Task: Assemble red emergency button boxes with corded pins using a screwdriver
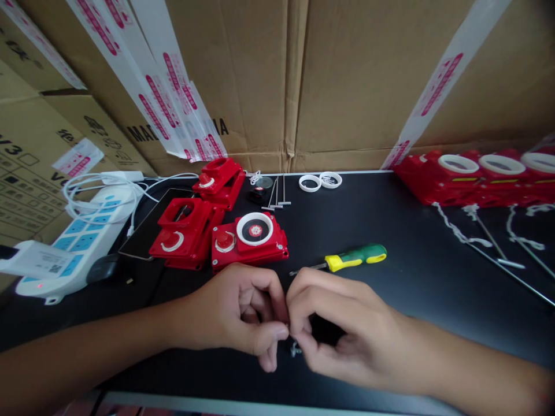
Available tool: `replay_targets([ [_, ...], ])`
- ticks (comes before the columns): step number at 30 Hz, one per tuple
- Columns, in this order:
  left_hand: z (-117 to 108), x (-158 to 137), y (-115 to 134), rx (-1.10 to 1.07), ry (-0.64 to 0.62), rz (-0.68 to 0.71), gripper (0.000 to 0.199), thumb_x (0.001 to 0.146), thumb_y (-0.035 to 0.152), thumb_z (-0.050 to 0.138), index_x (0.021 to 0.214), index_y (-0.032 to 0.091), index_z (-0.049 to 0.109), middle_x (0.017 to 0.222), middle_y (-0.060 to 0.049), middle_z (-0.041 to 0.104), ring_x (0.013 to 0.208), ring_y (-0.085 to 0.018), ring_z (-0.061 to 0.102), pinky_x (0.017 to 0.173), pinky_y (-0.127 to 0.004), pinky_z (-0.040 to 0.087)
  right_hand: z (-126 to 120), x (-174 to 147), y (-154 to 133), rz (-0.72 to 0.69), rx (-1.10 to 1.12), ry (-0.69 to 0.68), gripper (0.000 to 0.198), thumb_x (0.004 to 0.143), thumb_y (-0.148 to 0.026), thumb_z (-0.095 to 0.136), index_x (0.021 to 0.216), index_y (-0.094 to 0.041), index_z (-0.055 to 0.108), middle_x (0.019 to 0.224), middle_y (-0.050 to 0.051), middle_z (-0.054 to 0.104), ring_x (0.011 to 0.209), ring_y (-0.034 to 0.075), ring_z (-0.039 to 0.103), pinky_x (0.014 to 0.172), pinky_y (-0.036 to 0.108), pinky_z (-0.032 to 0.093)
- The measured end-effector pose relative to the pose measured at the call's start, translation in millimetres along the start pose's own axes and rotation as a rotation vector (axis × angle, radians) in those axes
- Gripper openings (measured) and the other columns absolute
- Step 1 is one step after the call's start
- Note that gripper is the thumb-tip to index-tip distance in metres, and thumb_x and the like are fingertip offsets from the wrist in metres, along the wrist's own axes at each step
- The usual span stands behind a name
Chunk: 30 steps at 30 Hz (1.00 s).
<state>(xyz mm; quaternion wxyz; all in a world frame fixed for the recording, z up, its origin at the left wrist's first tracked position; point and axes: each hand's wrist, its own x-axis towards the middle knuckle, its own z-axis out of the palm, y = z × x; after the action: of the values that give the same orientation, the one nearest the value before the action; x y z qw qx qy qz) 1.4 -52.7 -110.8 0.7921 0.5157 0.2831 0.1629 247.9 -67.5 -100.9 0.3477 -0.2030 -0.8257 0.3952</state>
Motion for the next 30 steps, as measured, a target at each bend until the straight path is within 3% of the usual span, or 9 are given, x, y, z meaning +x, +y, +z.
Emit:
replay_targets([
  [10,4,2,5,0.137,0.087,-0.052,0.017,0.091,0.022,0.081,0.094,0.015,0.066,0.075,-0.003,0.08,0.063,-0.017,0.082,0.059,-0.019,0.063,9,1,4,0.008,-0.028,0.028,0.02,0.083,0.001,0.062,0.09,-0.017,0.06,0.089,0.0,0.055,0.074,0.01,0.048,0.063,0.023,0.042],
  [19,22,6,2,0.407,0.37,0.055,0.014,0.07,0.012,0.069,0.077,0.019,0.059,0.061,0.001,0.072,0.048,-0.018,0.072,0.041,-0.018,0.048,10,8,5,0.037,-0.064,-0.018,0.019,0.085,0.002,0.063,0.092,-0.015,0.065,0.094,0.002,0.057,0.076,0.009,0.053,0.068,0.021,0.045],
  [22,21,5,3,0.363,0.37,0.014,0.017,0.067,0.01,0.068,0.076,0.02,0.057,0.056,0.003,0.069,0.047,-0.018,0.071,0.041,-0.017,0.045,10,8,4,0.053,-0.062,-0.042,0.019,0.083,0.002,0.06,0.087,-0.017,0.063,0.093,0.002,0.057,0.076,0.01,0.053,0.067,0.022,0.045],
  [26,14,3,2,0.284,0.316,-0.018,0.019,0.072,0.012,0.07,0.083,0.02,0.057,0.06,0.001,0.073,0.053,-0.019,0.076,0.047,-0.017,0.05,6,4,3,0.096,-0.044,-0.068,0.019,0.085,0.0,0.06,0.087,-0.019,0.06,0.091,0.0,0.057,0.072,0.009,0.051,0.063,0.022,0.044],
  [30,9,5,-2,0.196,0.273,0.013,0.018,0.079,0.013,0.071,0.089,0.019,0.058,0.063,0.004,0.073,0.054,-0.017,0.077,0.049,-0.016,0.052,-1,2,5,0.138,-0.058,0.024,0.021,0.085,-0.001,0.067,0.092,-0.019,0.061,0.09,-0.001,0.059,0.071,0.009,0.054,0.062,0.023,0.046],
])
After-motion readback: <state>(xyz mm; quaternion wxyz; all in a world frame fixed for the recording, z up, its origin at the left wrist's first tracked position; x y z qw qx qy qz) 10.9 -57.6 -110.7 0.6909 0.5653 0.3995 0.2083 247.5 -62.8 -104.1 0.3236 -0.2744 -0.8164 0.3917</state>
